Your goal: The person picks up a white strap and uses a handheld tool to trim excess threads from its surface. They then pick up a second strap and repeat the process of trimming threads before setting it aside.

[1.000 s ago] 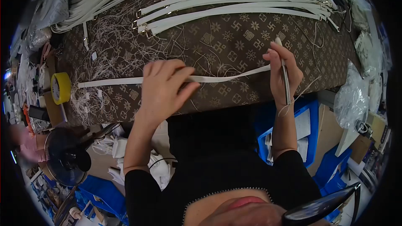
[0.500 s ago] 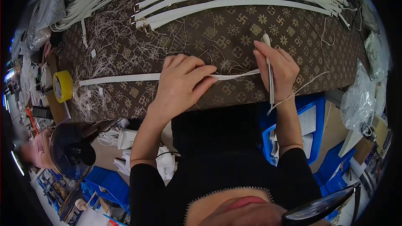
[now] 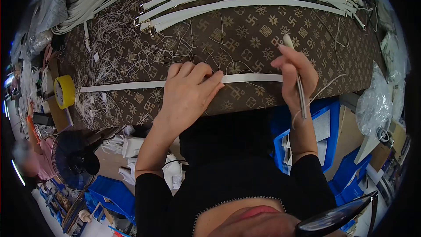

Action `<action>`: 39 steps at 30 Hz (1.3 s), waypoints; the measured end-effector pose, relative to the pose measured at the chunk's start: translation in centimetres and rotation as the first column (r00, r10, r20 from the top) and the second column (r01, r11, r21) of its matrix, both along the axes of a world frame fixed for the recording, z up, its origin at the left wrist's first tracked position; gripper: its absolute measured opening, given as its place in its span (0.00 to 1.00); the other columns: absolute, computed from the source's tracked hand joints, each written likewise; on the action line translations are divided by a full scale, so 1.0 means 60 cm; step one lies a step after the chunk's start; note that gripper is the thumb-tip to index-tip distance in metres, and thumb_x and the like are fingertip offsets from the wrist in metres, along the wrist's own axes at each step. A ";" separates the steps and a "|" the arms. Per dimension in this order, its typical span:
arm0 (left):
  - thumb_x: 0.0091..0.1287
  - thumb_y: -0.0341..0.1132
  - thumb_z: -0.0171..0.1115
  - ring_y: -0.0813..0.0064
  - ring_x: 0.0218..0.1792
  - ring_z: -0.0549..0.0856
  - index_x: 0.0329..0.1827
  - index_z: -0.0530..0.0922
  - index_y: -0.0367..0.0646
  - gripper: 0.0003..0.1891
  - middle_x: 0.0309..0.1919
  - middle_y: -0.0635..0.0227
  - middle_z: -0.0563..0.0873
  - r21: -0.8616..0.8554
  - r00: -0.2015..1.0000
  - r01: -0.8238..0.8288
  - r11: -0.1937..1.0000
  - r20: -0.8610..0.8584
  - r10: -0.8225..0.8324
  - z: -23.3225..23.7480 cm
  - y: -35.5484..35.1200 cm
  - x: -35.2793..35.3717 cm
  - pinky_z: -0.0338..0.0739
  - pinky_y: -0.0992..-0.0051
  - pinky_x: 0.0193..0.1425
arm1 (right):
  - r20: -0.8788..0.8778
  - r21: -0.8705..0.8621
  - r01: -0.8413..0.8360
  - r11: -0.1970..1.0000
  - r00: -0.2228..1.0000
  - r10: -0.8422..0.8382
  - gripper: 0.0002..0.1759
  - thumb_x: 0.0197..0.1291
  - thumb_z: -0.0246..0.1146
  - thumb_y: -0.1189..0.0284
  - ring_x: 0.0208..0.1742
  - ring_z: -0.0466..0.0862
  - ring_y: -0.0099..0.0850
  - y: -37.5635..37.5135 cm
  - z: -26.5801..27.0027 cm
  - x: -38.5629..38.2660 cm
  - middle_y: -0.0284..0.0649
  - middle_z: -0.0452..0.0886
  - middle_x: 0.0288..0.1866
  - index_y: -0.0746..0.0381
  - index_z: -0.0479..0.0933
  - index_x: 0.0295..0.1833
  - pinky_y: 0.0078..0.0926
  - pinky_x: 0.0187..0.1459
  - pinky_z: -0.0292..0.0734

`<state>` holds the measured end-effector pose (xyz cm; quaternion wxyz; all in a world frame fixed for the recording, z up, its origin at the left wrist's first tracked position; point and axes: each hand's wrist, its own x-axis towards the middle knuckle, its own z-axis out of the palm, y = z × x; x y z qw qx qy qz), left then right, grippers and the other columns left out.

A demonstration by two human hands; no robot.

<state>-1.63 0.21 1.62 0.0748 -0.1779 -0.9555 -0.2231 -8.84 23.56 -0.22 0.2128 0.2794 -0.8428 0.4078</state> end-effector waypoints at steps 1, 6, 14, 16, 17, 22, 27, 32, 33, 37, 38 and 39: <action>0.54 0.34 0.71 0.73 0.34 0.77 0.40 0.84 0.47 0.11 0.30 0.74 0.78 0.010 1.000 -0.001 1.000 -0.005 0.001 -0.004 0.001 0.003 0.67 0.71 0.44 | 0.179 -0.218 -0.117 0.969 0.971 0.157 0.17 0.67 0.56 0.63 0.29 0.81 0.28 0.003 0.002 0.012 0.40 0.83 0.28 0.65 0.78 0.51 0.24 0.36 0.73; 0.54 0.32 0.70 0.72 0.34 0.77 0.40 0.83 0.46 0.11 0.31 0.73 0.76 0.082 0.999 -0.030 0.996 0.033 0.027 -0.010 -0.001 0.002 0.67 0.71 0.43 | 0.506 -0.445 -0.114 0.888 0.786 0.354 0.27 0.71 0.50 0.53 0.35 0.82 0.28 -0.008 0.000 0.042 0.41 0.83 0.32 0.66 0.76 0.57 0.23 0.41 0.75; 0.52 0.29 0.70 0.72 0.32 0.77 0.39 0.84 0.49 0.11 0.29 0.73 0.76 0.143 0.999 -0.021 0.990 0.031 0.017 -0.018 0.003 0.007 0.67 0.70 0.41 | 0.557 -0.289 -0.058 0.955 0.802 0.217 0.23 0.70 0.53 0.58 0.30 0.82 0.26 -0.017 0.014 0.031 0.42 0.83 0.30 0.68 0.77 0.53 0.18 0.35 0.74; 0.53 0.28 0.69 0.71 0.32 0.77 0.39 0.84 0.50 0.10 0.28 0.73 0.76 0.146 0.998 -0.042 0.988 0.050 0.035 -0.017 0.004 0.009 0.67 0.70 0.41 | 0.415 -0.404 -0.172 0.899 0.841 0.348 0.21 0.71 0.51 0.61 0.30 0.82 0.26 0.006 0.018 0.042 0.42 0.84 0.28 0.69 0.77 0.53 0.19 0.35 0.74; 0.54 0.28 0.69 0.71 0.32 0.77 0.39 0.85 0.52 0.10 0.28 0.73 0.76 0.147 0.997 -0.057 0.987 0.064 0.048 -0.016 0.005 0.010 0.67 0.70 0.41 | 0.425 -0.450 -0.172 0.876 0.822 0.379 0.21 0.72 0.49 0.62 0.32 0.82 0.26 0.013 0.017 0.048 0.41 0.84 0.27 0.69 0.76 0.54 0.20 0.38 0.74; 0.53 0.29 0.69 0.71 0.32 0.78 0.39 0.84 0.49 0.10 0.29 0.73 0.78 0.148 0.996 -0.053 0.988 0.078 0.042 -0.013 0.005 0.005 0.67 0.71 0.41 | 0.573 -0.380 -0.066 0.923 0.766 0.291 0.22 0.73 0.49 0.62 0.35 0.82 0.26 0.006 0.011 0.041 0.43 0.85 0.31 0.69 0.75 0.55 0.20 0.41 0.74; 0.52 0.32 0.71 0.71 0.34 0.79 0.45 0.81 0.47 0.16 0.31 0.72 0.80 0.169 0.989 -0.084 0.982 0.131 0.063 -0.001 0.011 -0.003 0.67 0.71 0.43 | 0.579 -0.353 -0.060 0.934 0.770 0.269 0.22 0.72 0.49 0.61 0.37 0.83 0.26 0.001 0.006 0.039 0.45 0.85 0.34 0.69 0.75 0.55 0.20 0.43 0.74; 0.53 0.34 0.70 0.69 0.34 0.78 0.46 0.77 0.47 0.17 0.30 0.71 0.78 0.143 0.988 -0.056 0.988 0.151 0.034 0.004 0.033 -0.011 0.67 0.70 0.44 | 0.559 -0.368 -0.101 0.924 0.770 0.307 0.22 0.73 0.49 0.61 0.38 0.83 0.27 0.003 0.006 0.033 0.44 0.85 0.34 0.69 0.75 0.55 0.22 0.45 0.76; 0.53 0.34 0.70 0.69 0.34 0.78 0.46 0.77 0.47 0.17 0.30 0.71 0.78 0.142 0.988 -0.054 0.988 0.149 0.032 0.002 0.034 -0.012 0.67 0.70 0.44 | 0.557 -0.369 -0.100 0.924 0.772 0.306 0.22 0.73 0.49 0.61 0.38 0.83 0.27 0.004 0.008 0.031 0.44 0.85 0.34 0.69 0.75 0.55 0.22 0.45 0.76; 0.52 0.33 0.71 0.70 0.29 0.79 0.45 0.78 0.47 0.17 0.25 0.73 0.78 0.196 0.992 -0.019 0.980 0.122 -0.006 -0.002 0.046 -0.013 0.67 0.70 0.38 | 0.605 -0.422 -0.053 0.905 0.727 0.325 0.22 0.73 0.49 0.60 0.38 0.83 0.26 0.006 0.007 0.028 0.44 0.85 0.33 0.69 0.75 0.55 0.22 0.45 0.76; 0.52 0.33 0.71 0.70 0.29 0.79 0.45 0.78 0.47 0.17 0.25 0.72 0.77 0.212 0.991 -0.004 0.977 0.132 -0.025 -0.003 0.051 -0.015 0.68 0.70 0.36 | 0.614 -0.432 -0.040 0.901 0.718 0.327 0.23 0.73 0.49 0.60 0.38 0.83 0.26 0.006 0.005 0.026 0.44 0.85 0.33 0.68 0.75 0.55 0.22 0.44 0.75; 0.52 0.33 0.71 0.70 0.29 0.79 0.45 0.78 0.47 0.17 0.25 0.72 0.77 0.212 0.991 -0.004 0.977 0.132 -0.025 -0.004 0.054 -0.017 0.68 0.70 0.36 | 0.614 -0.432 -0.041 0.901 0.718 0.327 0.23 0.73 0.49 0.60 0.38 0.83 0.26 0.005 0.006 0.024 0.44 0.85 0.33 0.68 0.75 0.55 0.22 0.44 0.75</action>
